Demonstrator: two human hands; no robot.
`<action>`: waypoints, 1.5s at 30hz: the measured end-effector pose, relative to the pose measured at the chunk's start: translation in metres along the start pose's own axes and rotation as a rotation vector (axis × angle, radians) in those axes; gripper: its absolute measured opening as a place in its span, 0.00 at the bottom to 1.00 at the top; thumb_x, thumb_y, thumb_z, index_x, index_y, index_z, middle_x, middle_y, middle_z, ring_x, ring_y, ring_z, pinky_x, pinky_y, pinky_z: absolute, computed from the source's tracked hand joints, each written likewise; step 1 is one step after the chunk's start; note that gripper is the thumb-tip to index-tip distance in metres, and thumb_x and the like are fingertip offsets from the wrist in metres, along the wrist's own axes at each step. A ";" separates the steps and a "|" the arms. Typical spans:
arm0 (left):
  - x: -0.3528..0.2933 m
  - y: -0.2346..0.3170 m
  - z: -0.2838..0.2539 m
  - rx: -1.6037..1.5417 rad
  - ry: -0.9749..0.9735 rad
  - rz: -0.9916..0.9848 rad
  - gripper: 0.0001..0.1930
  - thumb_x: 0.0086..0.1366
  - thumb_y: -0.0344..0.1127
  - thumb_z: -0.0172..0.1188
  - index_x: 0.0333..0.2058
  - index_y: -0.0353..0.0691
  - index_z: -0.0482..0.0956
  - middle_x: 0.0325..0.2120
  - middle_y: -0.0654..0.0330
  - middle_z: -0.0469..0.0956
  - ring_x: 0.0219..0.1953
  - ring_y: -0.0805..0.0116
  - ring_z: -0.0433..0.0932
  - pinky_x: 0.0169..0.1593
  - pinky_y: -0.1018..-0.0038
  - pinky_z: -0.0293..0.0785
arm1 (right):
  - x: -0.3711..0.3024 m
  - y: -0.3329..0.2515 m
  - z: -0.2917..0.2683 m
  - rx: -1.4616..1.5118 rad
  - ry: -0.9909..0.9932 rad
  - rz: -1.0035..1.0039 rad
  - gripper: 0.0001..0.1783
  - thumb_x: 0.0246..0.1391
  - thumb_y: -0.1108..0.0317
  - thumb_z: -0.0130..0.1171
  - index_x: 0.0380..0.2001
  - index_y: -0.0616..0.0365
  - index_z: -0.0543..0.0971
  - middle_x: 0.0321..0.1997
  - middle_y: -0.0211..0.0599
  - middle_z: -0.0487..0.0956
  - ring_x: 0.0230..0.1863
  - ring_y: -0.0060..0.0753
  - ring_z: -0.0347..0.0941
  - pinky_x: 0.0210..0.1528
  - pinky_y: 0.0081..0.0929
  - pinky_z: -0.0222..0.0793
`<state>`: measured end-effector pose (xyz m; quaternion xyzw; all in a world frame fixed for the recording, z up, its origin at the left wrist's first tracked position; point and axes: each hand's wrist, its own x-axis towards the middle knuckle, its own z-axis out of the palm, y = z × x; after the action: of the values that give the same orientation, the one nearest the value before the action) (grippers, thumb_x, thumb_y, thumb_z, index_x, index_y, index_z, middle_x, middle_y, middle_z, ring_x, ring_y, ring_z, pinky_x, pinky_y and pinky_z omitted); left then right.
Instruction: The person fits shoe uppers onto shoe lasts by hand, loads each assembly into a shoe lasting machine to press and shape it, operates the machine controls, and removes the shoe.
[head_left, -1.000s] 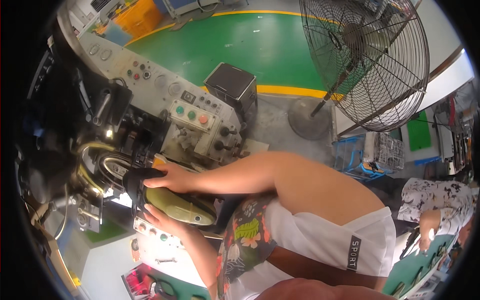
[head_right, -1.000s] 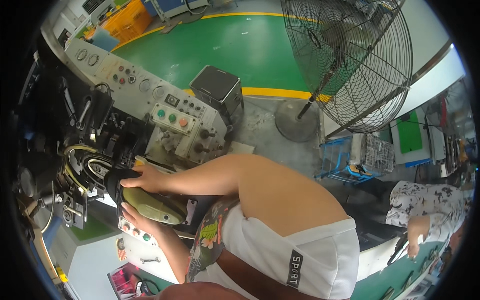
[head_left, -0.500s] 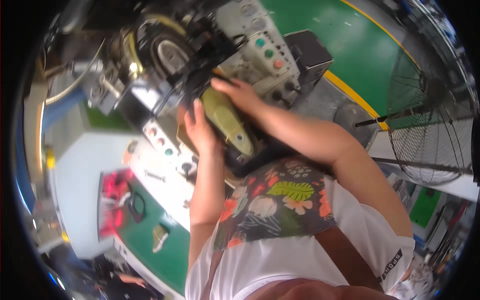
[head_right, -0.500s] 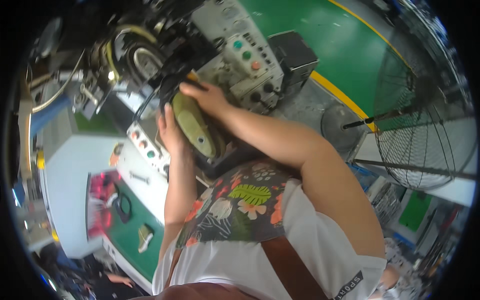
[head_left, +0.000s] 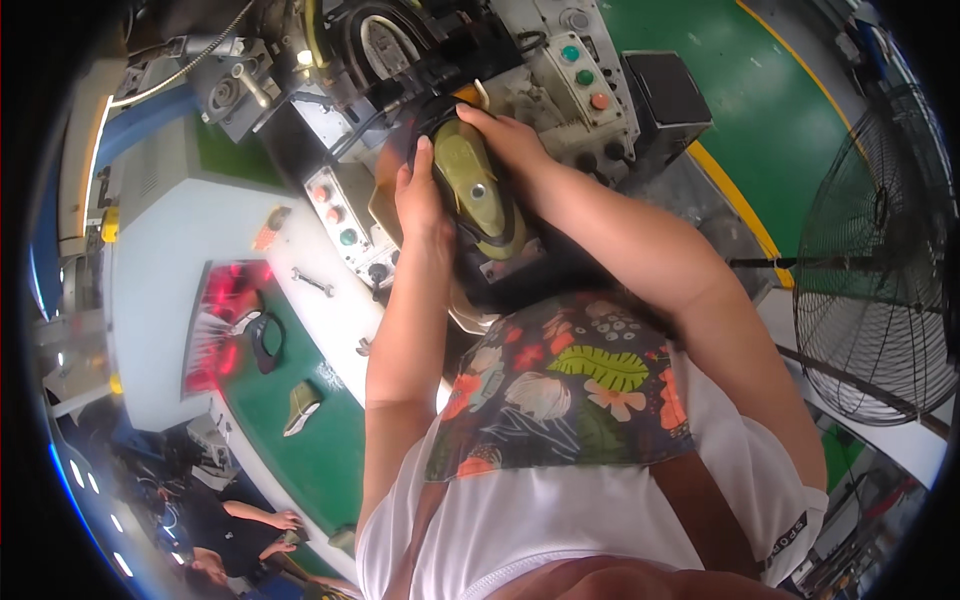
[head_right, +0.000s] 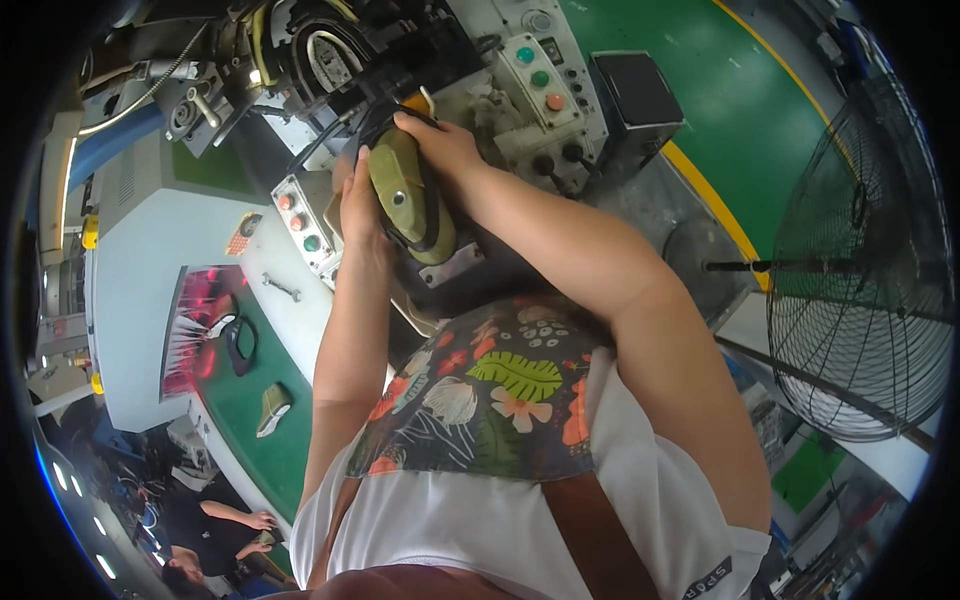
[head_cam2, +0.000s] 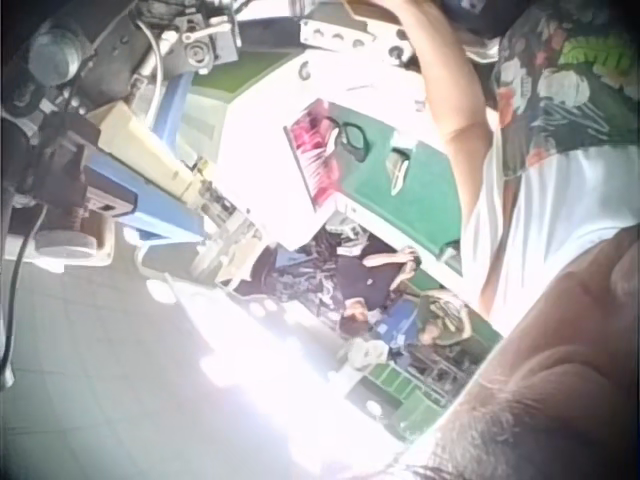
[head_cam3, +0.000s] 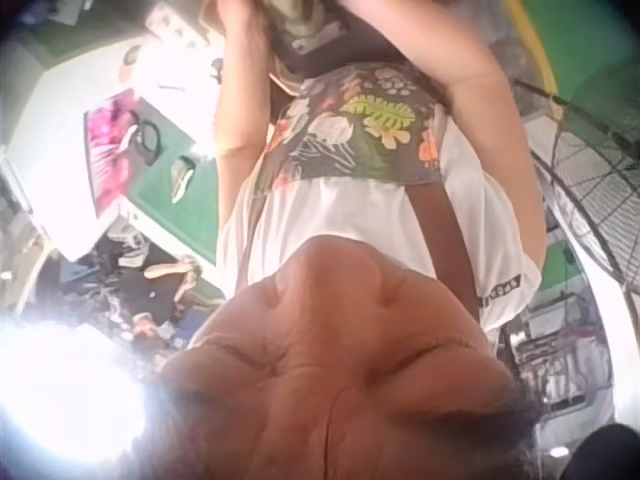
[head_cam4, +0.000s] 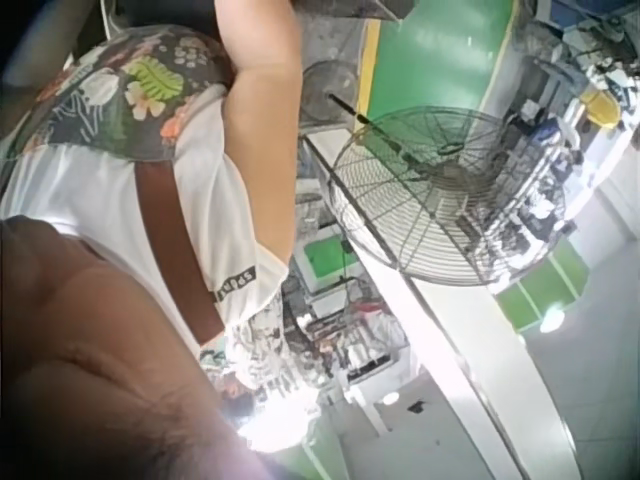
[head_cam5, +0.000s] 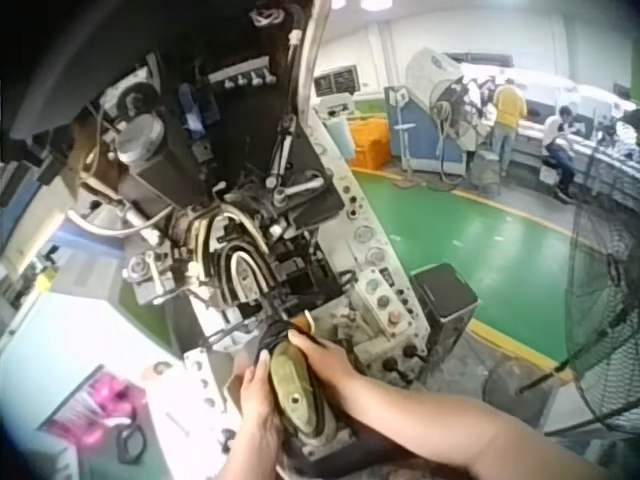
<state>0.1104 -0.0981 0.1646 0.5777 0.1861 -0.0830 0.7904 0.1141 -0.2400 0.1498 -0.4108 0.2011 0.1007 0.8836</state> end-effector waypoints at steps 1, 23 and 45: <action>-0.002 0.002 -0.001 0.001 0.000 0.019 0.24 0.74 0.46 0.65 0.59 0.36 0.73 0.52 0.54 0.81 0.51 0.63 0.83 0.54 0.68 0.81 | -0.001 -0.001 0.001 0.026 -0.005 -0.008 0.33 0.56 0.49 0.75 0.55 0.65 0.81 0.49 0.41 0.84 0.48 0.33 0.81 0.52 0.32 0.76; 0.024 0.072 0.052 -0.298 -0.147 0.444 0.16 0.73 0.40 0.68 0.49 0.34 0.78 0.43 0.57 0.84 0.41 0.71 0.82 0.47 0.74 0.79 | -0.005 -0.103 0.065 -0.155 -0.067 -0.386 0.35 0.57 0.45 0.74 0.47 0.73 0.84 0.41 0.39 0.86 0.39 0.26 0.81 0.42 0.23 0.76; 0.034 0.071 0.049 -0.363 -0.199 0.382 0.18 0.73 0.40 0.67 0.48 0.29 0.76 0.40 0.52 0.84 0.38 0.65 0.85 0.43 0.72 0.82 | 0.003 -0.105 0.066 -0.272 -0.020 -0.433 0.38 0.55 0.42 0.75 0.49 0.72 0.84 0.46 0.43 0.86 0.43 0.30 0.82 0.47 0.26 0.76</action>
<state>0.1762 -0.1189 0.2269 0.4402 0.0073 0.0459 0.8967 0.1706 -0.2573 0.2590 -0.5584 0.0843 -0.0609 0.8230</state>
